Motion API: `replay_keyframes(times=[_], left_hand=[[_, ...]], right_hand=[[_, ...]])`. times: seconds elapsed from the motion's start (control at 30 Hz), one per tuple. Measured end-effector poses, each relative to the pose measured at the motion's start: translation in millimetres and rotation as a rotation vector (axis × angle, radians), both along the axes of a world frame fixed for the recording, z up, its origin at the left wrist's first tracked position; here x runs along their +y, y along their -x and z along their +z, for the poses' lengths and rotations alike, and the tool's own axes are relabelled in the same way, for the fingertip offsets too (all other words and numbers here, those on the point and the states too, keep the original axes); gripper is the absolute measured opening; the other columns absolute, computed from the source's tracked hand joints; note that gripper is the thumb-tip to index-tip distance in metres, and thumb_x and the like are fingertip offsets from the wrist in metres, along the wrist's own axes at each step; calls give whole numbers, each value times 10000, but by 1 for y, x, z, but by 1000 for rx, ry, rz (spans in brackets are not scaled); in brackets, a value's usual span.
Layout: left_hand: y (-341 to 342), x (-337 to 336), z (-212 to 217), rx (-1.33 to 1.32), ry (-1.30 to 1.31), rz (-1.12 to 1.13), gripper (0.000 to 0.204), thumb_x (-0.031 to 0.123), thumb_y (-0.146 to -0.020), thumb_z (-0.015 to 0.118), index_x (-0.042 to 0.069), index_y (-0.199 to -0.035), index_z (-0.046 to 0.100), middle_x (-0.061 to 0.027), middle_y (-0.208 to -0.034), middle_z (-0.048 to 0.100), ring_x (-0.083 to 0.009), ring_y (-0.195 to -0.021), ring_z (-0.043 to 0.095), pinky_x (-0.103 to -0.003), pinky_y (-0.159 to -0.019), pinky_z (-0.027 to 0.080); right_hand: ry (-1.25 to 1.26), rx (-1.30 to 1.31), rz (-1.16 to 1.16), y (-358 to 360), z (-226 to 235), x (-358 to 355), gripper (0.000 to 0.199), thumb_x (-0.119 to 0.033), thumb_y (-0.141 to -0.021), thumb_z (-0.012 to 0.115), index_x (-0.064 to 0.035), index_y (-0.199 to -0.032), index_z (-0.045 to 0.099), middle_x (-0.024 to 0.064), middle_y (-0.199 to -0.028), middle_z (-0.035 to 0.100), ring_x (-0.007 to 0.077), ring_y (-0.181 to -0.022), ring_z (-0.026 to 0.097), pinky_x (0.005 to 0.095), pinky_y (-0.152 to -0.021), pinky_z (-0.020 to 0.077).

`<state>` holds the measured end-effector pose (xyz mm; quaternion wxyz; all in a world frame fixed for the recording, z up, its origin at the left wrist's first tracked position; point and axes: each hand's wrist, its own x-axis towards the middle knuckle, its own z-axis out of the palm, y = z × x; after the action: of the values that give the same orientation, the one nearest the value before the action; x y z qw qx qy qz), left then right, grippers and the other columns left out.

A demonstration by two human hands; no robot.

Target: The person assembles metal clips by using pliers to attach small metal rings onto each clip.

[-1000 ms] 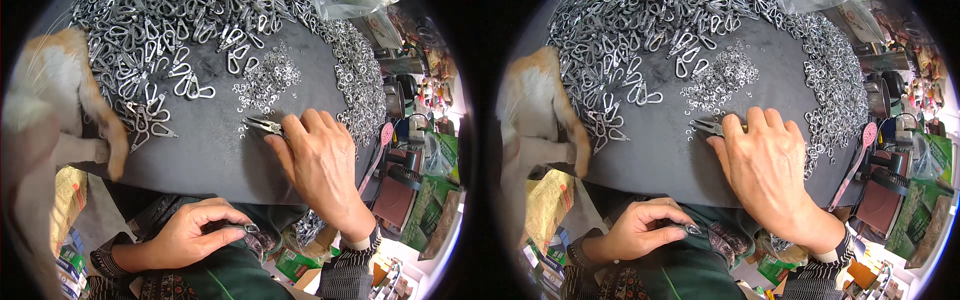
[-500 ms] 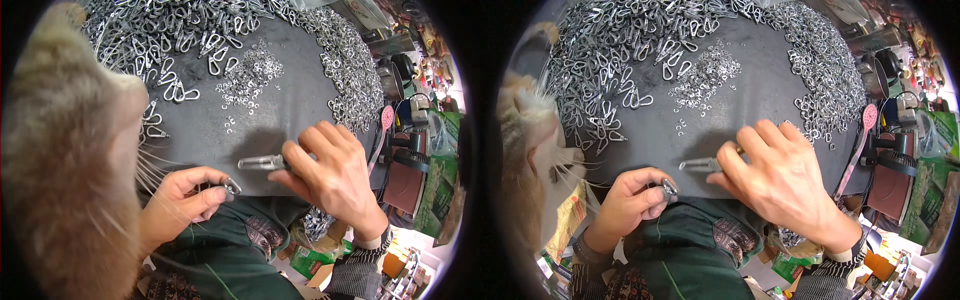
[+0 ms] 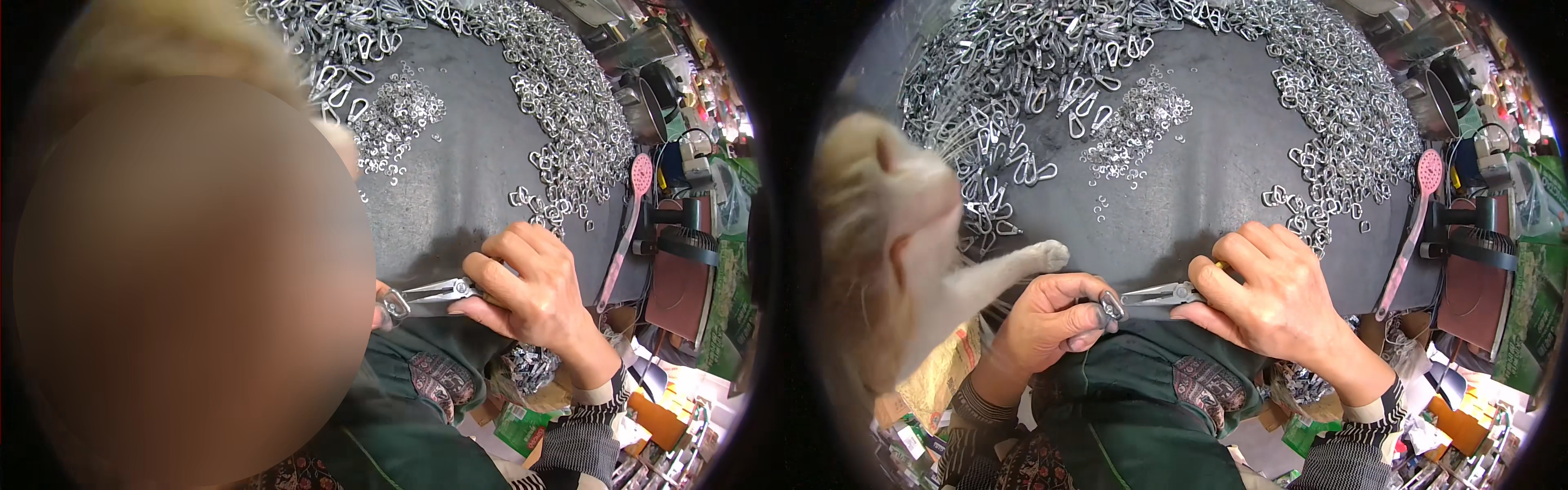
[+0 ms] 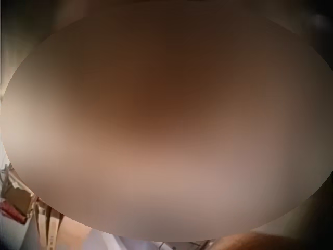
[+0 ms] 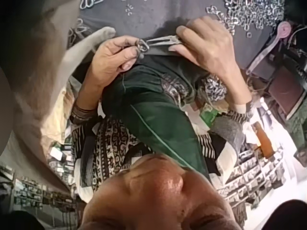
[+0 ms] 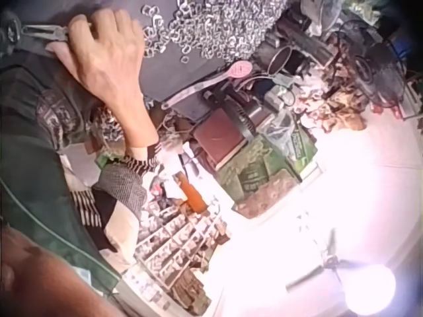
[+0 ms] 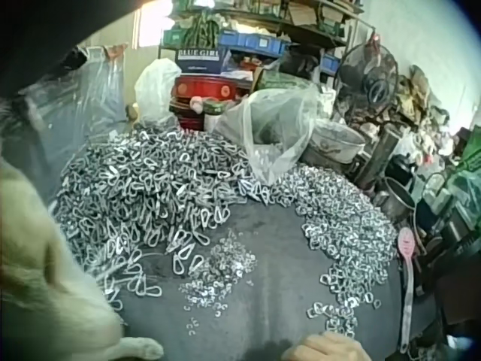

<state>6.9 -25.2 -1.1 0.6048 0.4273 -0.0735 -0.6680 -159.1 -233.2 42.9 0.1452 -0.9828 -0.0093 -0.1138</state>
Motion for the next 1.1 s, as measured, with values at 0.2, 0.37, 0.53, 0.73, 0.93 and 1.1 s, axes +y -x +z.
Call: replay_keyframes(times=[0.2, 0.37, 0.53, 0.73, 0.93, 1.1], left_hand=[[9, -3, -11, -34, -58, -62, 111, 1, -927, 629, -71, -1004, 662, -102, -862, 662, -51, -575, 473, -180, -505, 365], [11, -6, -13, -21, 14, -45, 119, 4, -921, 634, -77, -1005, 661, -89, -853, 660, -48, -567, 464, -184, -500, 356], [11, -8, 0, -74, 31, -84, 136, 52, -917, 648, -65, -986, 662, -38, -801, 618, -48, -587, 461, -193, -517, 349], [27, 17, 9, -342, -100, -293, 182, 98, -946, 615, 9, -1096, 666, 29, -824, 604, -28, -682, 493, -197, -588, 378], [45, 57, -69, 137, -194, 184, 284, 19, -943, 487, -62, -1205, 561, -132, -1084, 619, -223, -946, 606, -324, -786, 478], [51, 51, -102, 9, -252, 296, 235, 74, -997, 481, -43, -1184, 563, -167, -1044, 647, -283, -933, 669, -368, -829, 553]], right_hand=[[-52, -40, 2, 9, -6, -1, 327, -387, -776, 760, -94, -832, 625, 30, -767, 512, 204, -687, 521, 337, -611, 418], [-71, -55, 14, 11, -10, -2, 333, -410, -799, 739, -100, -853, 632, 21, -758, 493, 195, -680, 506, 342, -605, 403], [60, -96, 58, 14, -1, -1, 315, -371, -785, 755, -96, -860, 621, 9, -744, 478, 180, -680, 502, 328, -589, 388], [-82, 32, 59, 38, -5, 20, 309, -351, -783, 754, -94, -858, 600, 33, -750, 473, 206, -696, 511, 342, -599, 403], [64, -60, -421, 36, -36, -22, 190, -106, -747, 716, -52, -882, 594, 130, -836, 583, 336, -792, 598, 446, -675, 492], [125, -124, -773, 25, -56, -57, 141, -132, -806, 699, -16, -858, 639, 149, -827, 661, 354, -772, 659, 457, -684, 517]])
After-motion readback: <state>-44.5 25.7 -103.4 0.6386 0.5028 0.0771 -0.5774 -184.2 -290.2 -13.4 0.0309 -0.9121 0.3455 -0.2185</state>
